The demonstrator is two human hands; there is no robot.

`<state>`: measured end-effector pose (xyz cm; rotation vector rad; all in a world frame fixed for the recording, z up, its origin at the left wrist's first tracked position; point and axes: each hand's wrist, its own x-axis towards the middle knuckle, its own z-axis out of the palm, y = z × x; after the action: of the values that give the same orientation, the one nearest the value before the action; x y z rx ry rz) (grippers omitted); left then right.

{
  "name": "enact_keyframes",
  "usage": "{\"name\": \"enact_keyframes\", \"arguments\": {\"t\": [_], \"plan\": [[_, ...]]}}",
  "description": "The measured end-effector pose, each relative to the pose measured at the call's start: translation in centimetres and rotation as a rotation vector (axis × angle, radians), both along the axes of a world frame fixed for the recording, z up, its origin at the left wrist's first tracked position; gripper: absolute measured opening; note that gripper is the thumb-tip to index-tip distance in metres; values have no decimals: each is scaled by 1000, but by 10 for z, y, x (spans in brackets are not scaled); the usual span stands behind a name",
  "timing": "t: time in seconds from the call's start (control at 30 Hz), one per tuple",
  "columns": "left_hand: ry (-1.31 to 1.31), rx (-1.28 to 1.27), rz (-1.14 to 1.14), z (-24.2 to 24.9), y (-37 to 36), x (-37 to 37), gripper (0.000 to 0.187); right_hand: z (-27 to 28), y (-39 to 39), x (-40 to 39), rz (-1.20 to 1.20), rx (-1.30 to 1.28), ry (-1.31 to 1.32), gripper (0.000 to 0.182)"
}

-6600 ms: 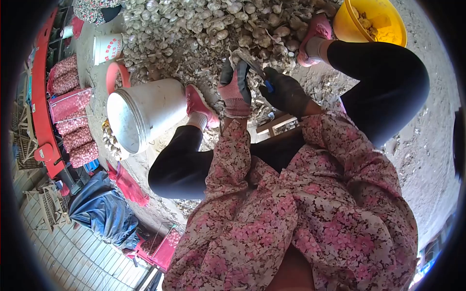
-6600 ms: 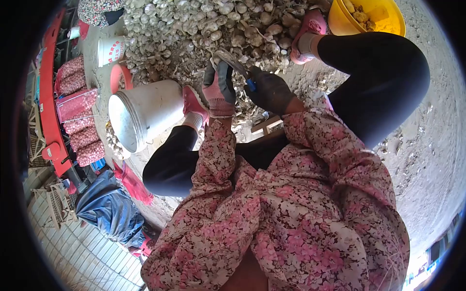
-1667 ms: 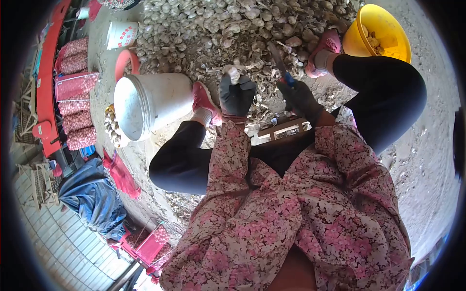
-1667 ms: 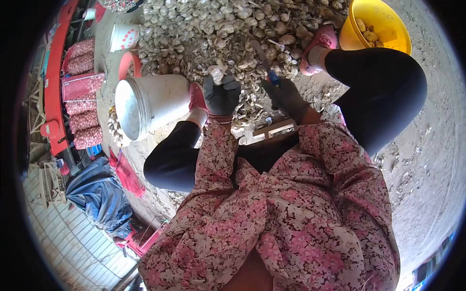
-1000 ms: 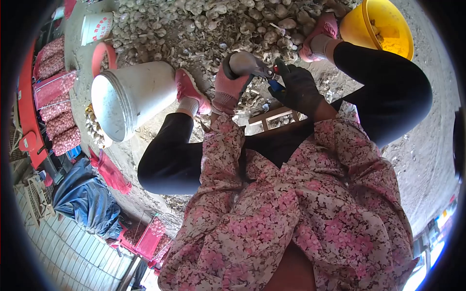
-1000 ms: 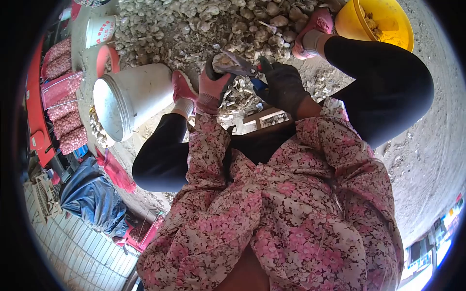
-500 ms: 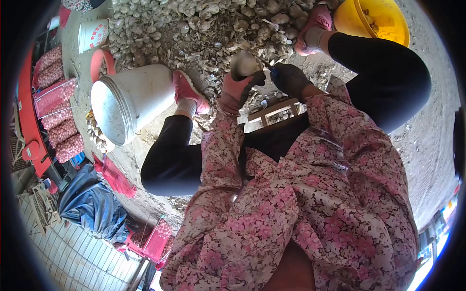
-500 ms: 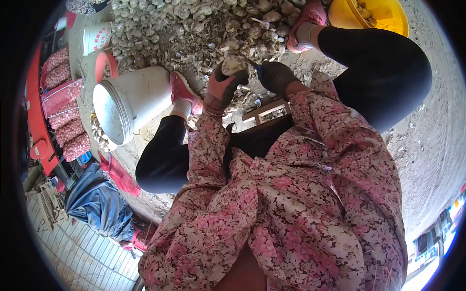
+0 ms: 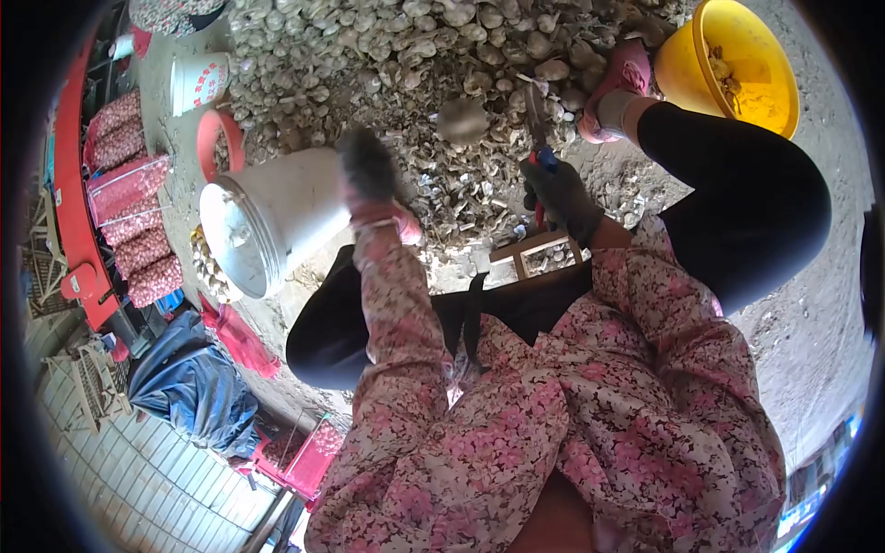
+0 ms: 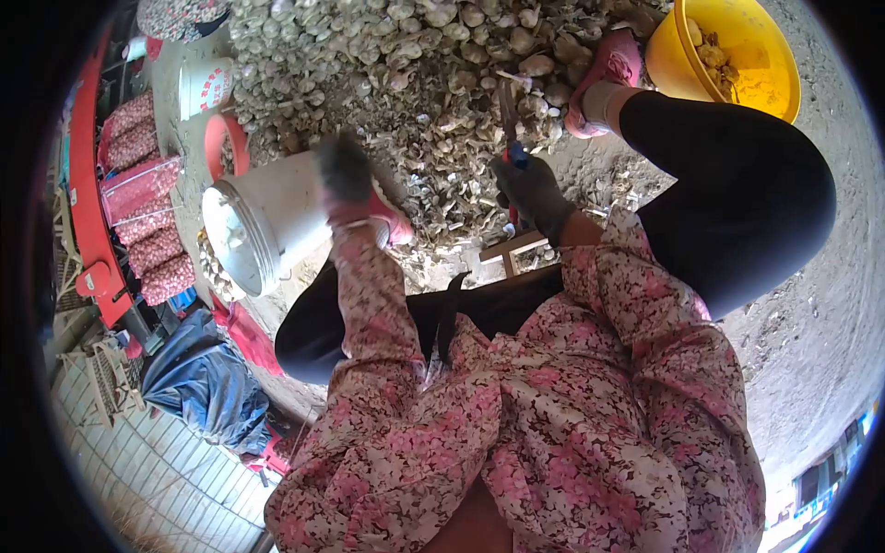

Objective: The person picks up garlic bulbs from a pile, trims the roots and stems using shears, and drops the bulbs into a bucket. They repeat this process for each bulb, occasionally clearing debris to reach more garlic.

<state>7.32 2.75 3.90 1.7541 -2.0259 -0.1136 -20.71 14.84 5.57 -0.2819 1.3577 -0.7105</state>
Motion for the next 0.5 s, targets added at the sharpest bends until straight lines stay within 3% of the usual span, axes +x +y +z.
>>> {"name": "enact_keyframes", "arguments": {"t": [0.03,0.1,0.13,0.17,0.2,0.27,0.3,0.4,0.47,0.5], "plan": [[567,75,-55,-42,-11,-13,10,-5,0,2,-42,-9,-34,24],[-18,124,-321,-35,-27,-60,17,-9,-2,-1,-102,1,-94,23],[561,607,-126,-57,-40,-80,30,-7,-4,-3,-108,8,-87,23],[1139,861,313,-82,-52,-99,44,-3,-6,-6,-138,27,-102,23],[914,820,240,-132,-72,-104,52,-2,-8,-9,-167,45,-118,23],[691,776,158,-184,-84,-125,59,-18,-8,-12,-184,50,-118,24],[402,730,318,-188,-86,-143,62,-18,-10,-13,-198,49,-119,24],[147,656,430,-215,-96,-132,61,-32,-9,-14,-196,26,-117,29],[726,784,254,-205,-90,-111,60,-37,-7,-12,-45,-25,-24,35],[1047,959,345,-143,-77,-120,47,-41,-5,-12,49,-70,56,43]]}}
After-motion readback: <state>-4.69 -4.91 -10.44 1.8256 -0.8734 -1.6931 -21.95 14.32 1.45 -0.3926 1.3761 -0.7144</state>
